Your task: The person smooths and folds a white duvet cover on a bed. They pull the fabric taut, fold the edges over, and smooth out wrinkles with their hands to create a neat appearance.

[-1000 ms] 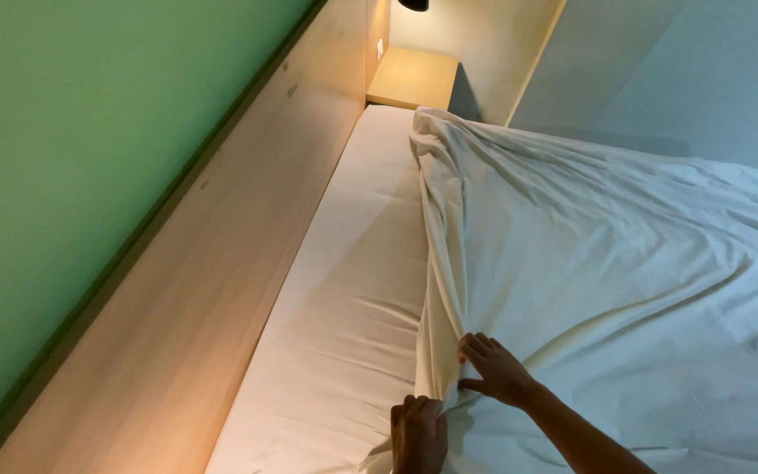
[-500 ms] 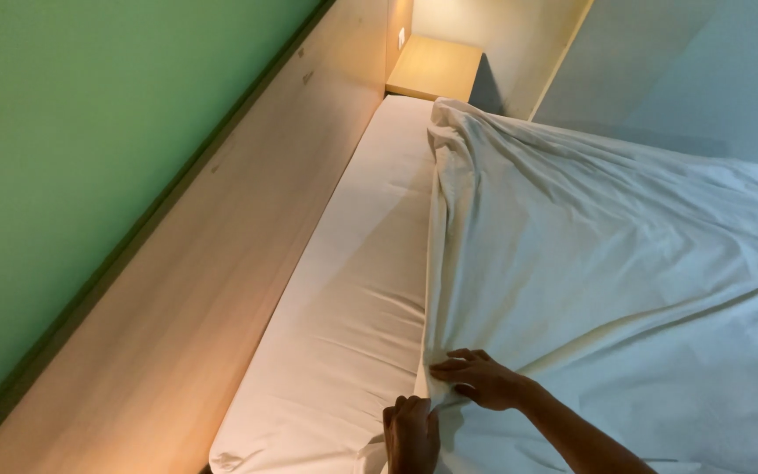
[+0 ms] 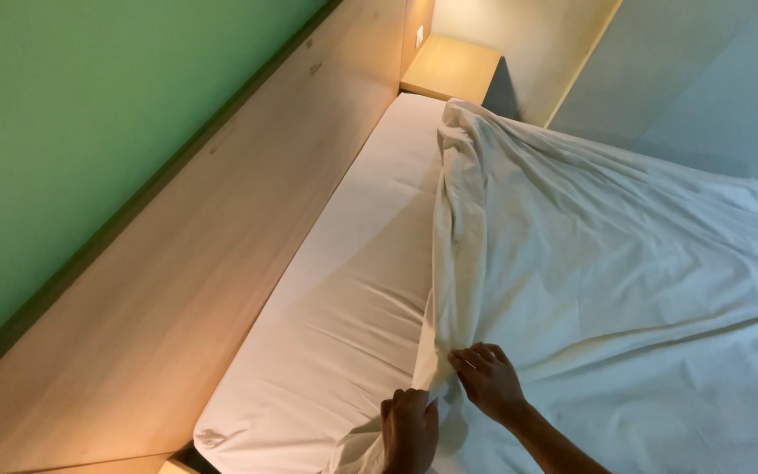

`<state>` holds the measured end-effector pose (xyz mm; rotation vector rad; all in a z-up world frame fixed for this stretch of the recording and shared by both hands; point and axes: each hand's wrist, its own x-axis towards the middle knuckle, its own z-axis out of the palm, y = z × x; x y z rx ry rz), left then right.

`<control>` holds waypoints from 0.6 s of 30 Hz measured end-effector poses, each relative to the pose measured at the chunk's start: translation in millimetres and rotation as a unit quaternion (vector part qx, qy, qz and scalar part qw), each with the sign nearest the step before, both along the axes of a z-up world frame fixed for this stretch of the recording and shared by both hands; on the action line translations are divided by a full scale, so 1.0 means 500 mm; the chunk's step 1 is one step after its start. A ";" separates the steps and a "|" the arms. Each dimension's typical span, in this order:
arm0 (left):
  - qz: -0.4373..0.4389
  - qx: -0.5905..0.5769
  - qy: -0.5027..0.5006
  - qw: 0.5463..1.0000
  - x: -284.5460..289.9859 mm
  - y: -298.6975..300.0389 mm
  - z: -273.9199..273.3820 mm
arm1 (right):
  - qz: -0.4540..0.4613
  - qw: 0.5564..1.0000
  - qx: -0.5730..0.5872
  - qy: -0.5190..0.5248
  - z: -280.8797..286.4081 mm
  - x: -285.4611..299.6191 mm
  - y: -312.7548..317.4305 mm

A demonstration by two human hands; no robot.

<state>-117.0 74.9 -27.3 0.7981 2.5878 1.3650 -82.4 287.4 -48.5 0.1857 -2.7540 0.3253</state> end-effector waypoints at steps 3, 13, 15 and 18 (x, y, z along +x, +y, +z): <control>-0.009 -0.029 -0.015 0.999 0.015 0.029 0.008 | -0.034 0.998 0.009 0.044 0.025 0.010 0.014; -0.020 -0.002 -0.090 0.996 0.006 0.100 0.030 | -0.053 0.997 -0.008 0.048 0.087 0.048 0.082; 0.008 0.036 -0.085 0.996 -0.016 0.109 0.033 | -0.040 0.997 -0.017 0.070 0.098 0.058 0.093; -0.013 0.055 -0.022 0.998 -0.057 0.143 0.046 | -0.042 0.996 -0.031 0.078 0.125 0.069 0.097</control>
